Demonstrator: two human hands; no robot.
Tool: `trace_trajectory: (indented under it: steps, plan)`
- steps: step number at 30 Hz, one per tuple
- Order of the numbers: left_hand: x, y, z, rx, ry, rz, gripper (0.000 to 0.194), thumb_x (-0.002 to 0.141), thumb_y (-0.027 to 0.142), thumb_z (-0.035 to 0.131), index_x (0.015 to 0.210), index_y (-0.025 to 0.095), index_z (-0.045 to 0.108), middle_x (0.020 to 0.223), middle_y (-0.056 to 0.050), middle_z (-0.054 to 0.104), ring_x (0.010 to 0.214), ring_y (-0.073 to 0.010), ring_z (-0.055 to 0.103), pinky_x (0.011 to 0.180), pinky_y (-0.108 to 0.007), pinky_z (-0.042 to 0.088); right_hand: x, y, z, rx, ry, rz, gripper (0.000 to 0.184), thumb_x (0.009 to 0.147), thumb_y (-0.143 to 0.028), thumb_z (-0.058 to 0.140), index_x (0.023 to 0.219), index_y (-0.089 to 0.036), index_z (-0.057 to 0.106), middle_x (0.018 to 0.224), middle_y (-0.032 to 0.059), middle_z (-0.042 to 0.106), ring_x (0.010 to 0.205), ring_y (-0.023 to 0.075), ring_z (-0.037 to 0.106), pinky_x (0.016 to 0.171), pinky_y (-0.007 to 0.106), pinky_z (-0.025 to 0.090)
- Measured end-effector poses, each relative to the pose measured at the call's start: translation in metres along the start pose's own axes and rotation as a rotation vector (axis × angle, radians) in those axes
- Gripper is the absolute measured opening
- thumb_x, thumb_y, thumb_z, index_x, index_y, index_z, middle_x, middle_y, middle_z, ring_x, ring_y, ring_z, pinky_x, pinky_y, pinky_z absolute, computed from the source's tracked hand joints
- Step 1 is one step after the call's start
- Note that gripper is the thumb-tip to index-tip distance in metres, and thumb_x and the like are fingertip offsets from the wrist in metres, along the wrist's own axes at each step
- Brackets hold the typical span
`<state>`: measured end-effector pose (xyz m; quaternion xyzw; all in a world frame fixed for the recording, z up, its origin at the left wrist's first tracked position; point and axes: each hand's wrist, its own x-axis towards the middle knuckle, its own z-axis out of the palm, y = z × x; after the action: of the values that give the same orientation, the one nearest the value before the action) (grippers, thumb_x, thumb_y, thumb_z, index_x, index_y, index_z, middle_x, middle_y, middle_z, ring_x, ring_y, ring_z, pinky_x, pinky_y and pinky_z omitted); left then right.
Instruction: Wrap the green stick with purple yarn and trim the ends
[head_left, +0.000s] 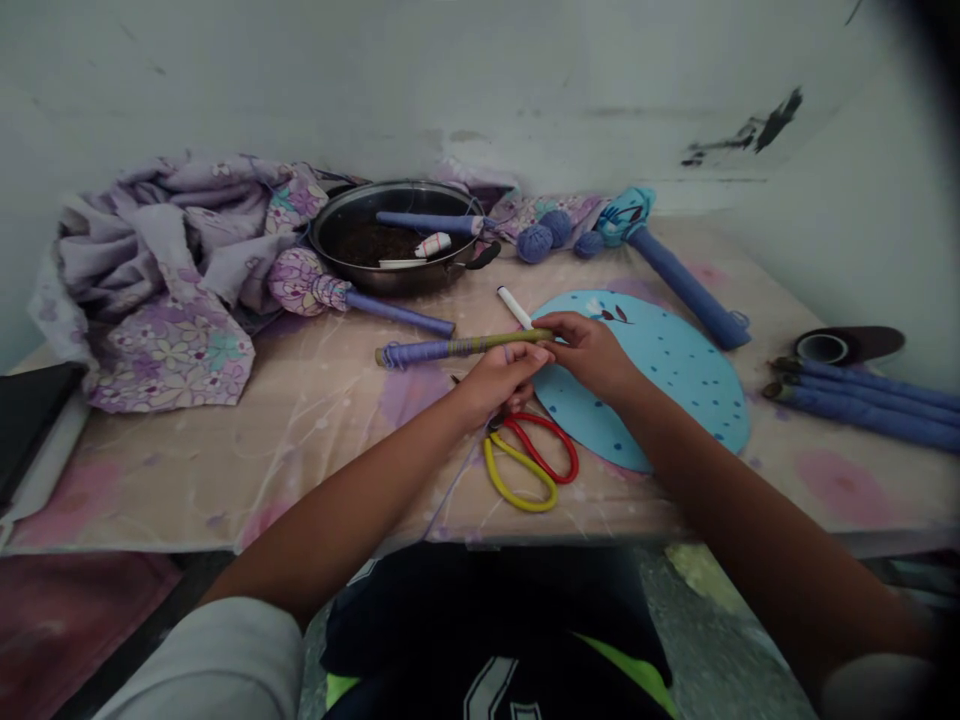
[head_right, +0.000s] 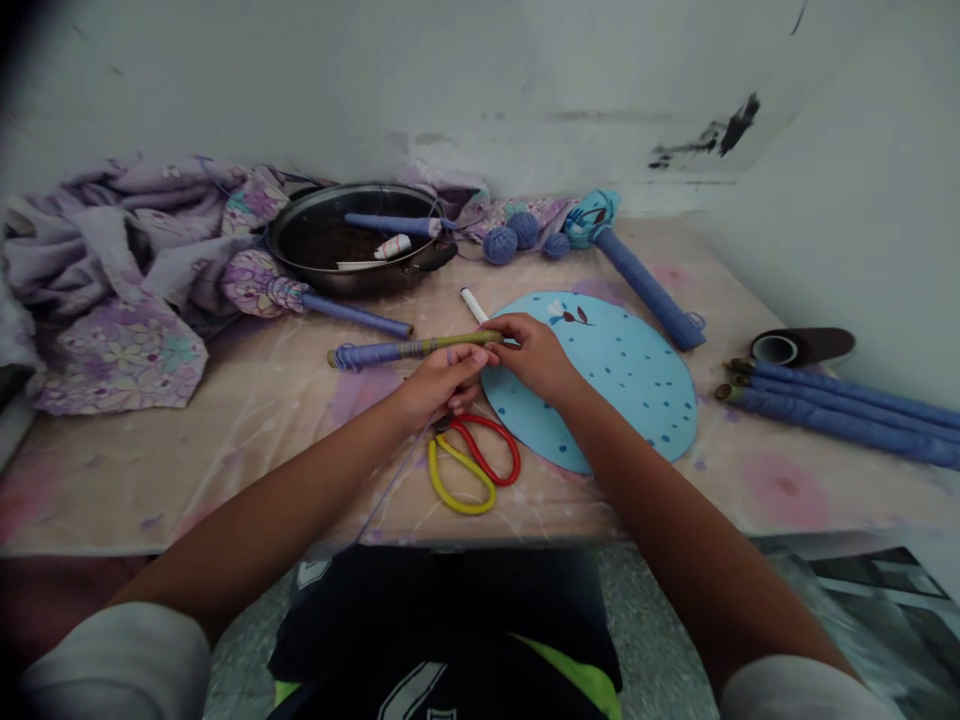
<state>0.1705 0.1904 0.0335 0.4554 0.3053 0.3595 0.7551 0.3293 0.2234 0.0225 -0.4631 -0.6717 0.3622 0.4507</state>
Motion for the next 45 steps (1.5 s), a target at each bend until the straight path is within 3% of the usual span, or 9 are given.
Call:
trace_trajectory:
  steps: [6, 12, 16, 21, 27, 29, 32, 36, 45]
  plan:
    - [0.000, 0.000, -0.001, -0.022, -0.021, 0.006, 0.025, 0.079, 0.038, 0.060, 0.083, 0.016, 0.051, 0.044, 0.012, 0.033, 0.030, -0.0017, 0.028, 0.033, -0.016, 0.021, -0.009, -0.007, 0.000, -0.199, -0.095, -0.140, 0.024, 0.072, -0.019, 0.059, 0.096, -0.023, 0.057, 0.090, 0.0018, 0.060, 0.079, 0.0171, 0.059, 0.075, 0.037, 0.051]
    - [0.000, 0.000, -0.001, 0.003, -0.016, 0.010, 0.024, 0.080, 0.038, 0.058, 0.081, 0.014, 0.054, 0.047, 0.010, 0.037, 0.031, -0.0011, 0.028, 0.032, -0.016, 0.023, -0.012, -0.010, 0.001, 0.232, -0.064, -0.017, 0.016, 0.074, -0.027, 0.061, 0.089, -0.023, 0.059, 0.089, 0.0015, 0.061, 0.071, 0.0136, 0.059, 0.063, 0.031, 0.052]
    - [0.000, 0.000, 0.000, -0.002, 0.000, 0.005, 0.026, 0.079, 0.039, 0.060, 0.084, 0.014, 0.055, 0.044, 0.011, 0.033, 0.030, -0.0016, 0.027, 0.032, -0.016, 0.023, -0.009, -0.014, 0.000, 0.296, 0.070, 0.010, 0.017, 0.076, -0.036, 0.063, 0.085, -0.022, 0.058, 0.084, 0.0004, 0.060, 0.068, 0.0125, 0.058, 0.059, 0.029, 0.053]
    - [0.001, -0.001, -0.001, -0.105, 0.049, 0.030, 0.037, 0.077, 0.053, 0.058, 0.088, 0.017, 0.054, 0.045, 0.012, 0.022, 0.031, -0.0024, 0.023, 0.033, -0.016, 0.023, -0.010, -0.018, 0.002, 0.169, 0.103, -0.148, 0.033, 0.074, -0.039, 0.067, 0.101, -0.025, 0.054, 0.101, 0.0039, 0.061, 0.094, 0.0174, 0.061, 0.084, 0.035, 0.052]
    - [0.002, -0.001, 0.000, -0.144, 0.170, 0.084, 0.041, 0.075, 0.058, 0.057, 0.077, 0.018, 0.050, 0.044, 0.012, 0.017, 0.031, -0.0024, 0.019, 0.033, -0.016, 0.018, -0.019, -0.023, 0.006, 0.124, 0.015, -0.217, 0.016, 0.078, -0.031, 0.063, 0.091, -0.023, 0.057, 0.113, 0.0066, 0.059, 0.113, 0.0205, 0.056, 0.091, 0.038, 0.048]
    - [0.002, -0.001, 0.001, -0.120, 0.194, 0.083, 0.040, 0.074, 0.056, 0.058, 0.071, 0.018, 0.045, 0.043, 0.012, 0.019, 0.031, -0.0024, 0.021, 0.032, -0.017, 0.018, -0.018, -0.027, 0.007, 0.151, 0.060, -0.180, 0.017, 0.079, -0.035, 0.062, 0.091, -0.024, 0.056, 0.111, 0.0059, 0.061, 0.105, 0.0193, 0.059, 0.084, 0.036, 0.051]
    - [0.002, -0.002, 0.002, -0.070, 0.190, 0.068, 0.041, 0.074, 0.052, 0.061, 0.066, 0.019, 0.039, 0.042, 0.012, 0.022, 0.030, -0.0021, 0.024, 0.032, -0.017, 0.019, -0.016, -0.030, 0.006, 0.120, 0.150, -0.006, 0.030, 0.083, -0.051, 0.053, 0.092, -0.023, 0.055, 0.085, 0.0028, 0.062, 0.069, 0.0145, 0.061, 0.056, 0.028, 0.050]
    - [0.001, -0.003, 0.003, -0.086, 0.169, 0.066, 0.036, 0.074, 0.048, 0.064, 0.069, 0.018, 0.044, 0.041, 0.012, 0.025, 0.029, -0.0017, 0.025, 0.032, -0.017, 0.018, -0.015, -0.029, 0.003, -0.030, 0.020, 0.124, 0.042, 0.081, -0.061, 0.049, 0.074, -0.019, 0.053, 0.057, -0.0021, 0.051, 0.047, 0.0096, 0.047, 0.046, 0.024, 0.040]
    - [-0.001, 0.002, -0.002, -0.300, 0.105, 0.141, 0.033, 0.069, 0.038, 0.071, 0.089, 0.020, 0.051, 0.045, 0.013, 0.030, 0.031, -0.0003, 0.022, 0.033, -0.015, 0.016, -0.020, -0.025, 0.012, -0.156, 0.081, -0.336, 0.020, 0.079, -0.040, 0.062, 0.088, -0.024, 0.054, 0.101, 0.0064, 0.058, 0.099, 0.0196, 0.056, 0.080, 0.035, 0.051]
